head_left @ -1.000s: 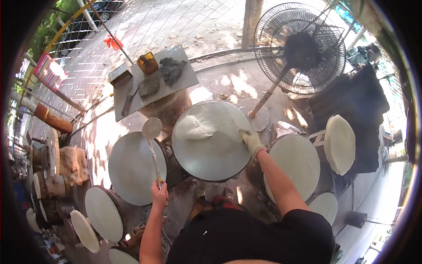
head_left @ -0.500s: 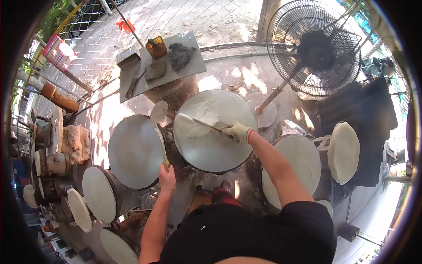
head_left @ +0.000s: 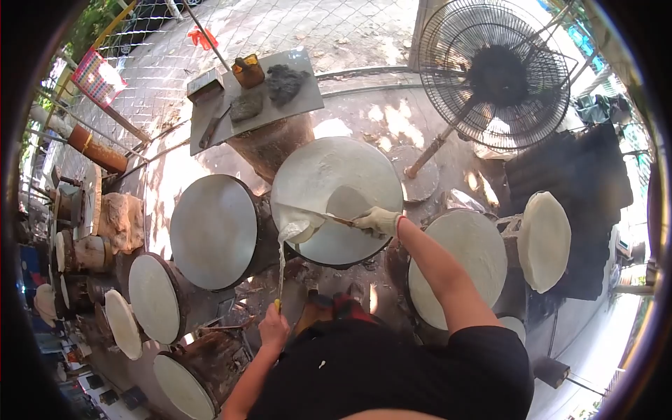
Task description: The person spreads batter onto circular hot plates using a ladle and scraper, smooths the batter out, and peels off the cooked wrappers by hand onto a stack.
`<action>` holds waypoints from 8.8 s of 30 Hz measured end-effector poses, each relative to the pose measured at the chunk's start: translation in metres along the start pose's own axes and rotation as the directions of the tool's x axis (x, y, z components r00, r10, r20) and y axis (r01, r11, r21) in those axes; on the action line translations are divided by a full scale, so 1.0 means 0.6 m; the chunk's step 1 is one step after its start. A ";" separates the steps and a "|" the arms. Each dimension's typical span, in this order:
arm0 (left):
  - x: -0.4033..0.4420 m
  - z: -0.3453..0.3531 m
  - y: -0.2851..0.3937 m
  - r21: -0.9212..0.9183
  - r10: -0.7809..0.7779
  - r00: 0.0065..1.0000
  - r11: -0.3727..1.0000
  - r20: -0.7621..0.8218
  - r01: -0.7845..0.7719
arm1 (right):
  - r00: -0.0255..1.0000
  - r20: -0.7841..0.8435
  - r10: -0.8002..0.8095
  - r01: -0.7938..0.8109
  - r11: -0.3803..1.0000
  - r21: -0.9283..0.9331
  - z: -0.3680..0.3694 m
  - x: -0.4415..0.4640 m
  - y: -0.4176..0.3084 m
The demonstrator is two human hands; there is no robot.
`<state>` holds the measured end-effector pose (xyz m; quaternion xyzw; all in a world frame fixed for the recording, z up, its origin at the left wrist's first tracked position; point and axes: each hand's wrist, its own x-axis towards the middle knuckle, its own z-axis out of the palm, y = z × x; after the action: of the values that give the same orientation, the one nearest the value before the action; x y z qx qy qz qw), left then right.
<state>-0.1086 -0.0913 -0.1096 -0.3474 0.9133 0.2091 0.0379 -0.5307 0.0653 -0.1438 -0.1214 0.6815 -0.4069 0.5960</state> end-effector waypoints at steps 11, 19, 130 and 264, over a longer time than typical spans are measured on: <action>-0.028 0.010 -0.005 -0.015 0.061 0.996 0.998 -0.066 -0.062 | 0.995 -0.030 -0.093 0.093 0.996 -0.008 0.036 -0.047 0.029; -0.005 -0.029 -0.052 -0.124 0.157 0.986 0.979 -0.051 -0.162 | 0.961 -0.248 -0.125 0.152 0.984 0.094 0.106 -0.098 0.111; -0.026 -0.070 0.046 -0.685 0.165 0.688 -0.085 0.706 0.723 | 0.669 -0.730 -0.139 0.218 0.976 0.013 0.099 -0.073 0.160; -0.034 -0.153 -0.385 -0.556 -0.671 0.720 0.672 -0.178 0.489 | 0.969 -0.037 0.243 -0.239 0.898 -0.369 0.512 0.421 -0.361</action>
<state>0.0643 -0.2712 -0.1038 -0.6554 0.6612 0.3312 -0.1537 -0.3856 -0.3630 -0.1598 -0.1487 0.7530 -0.1934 0.6112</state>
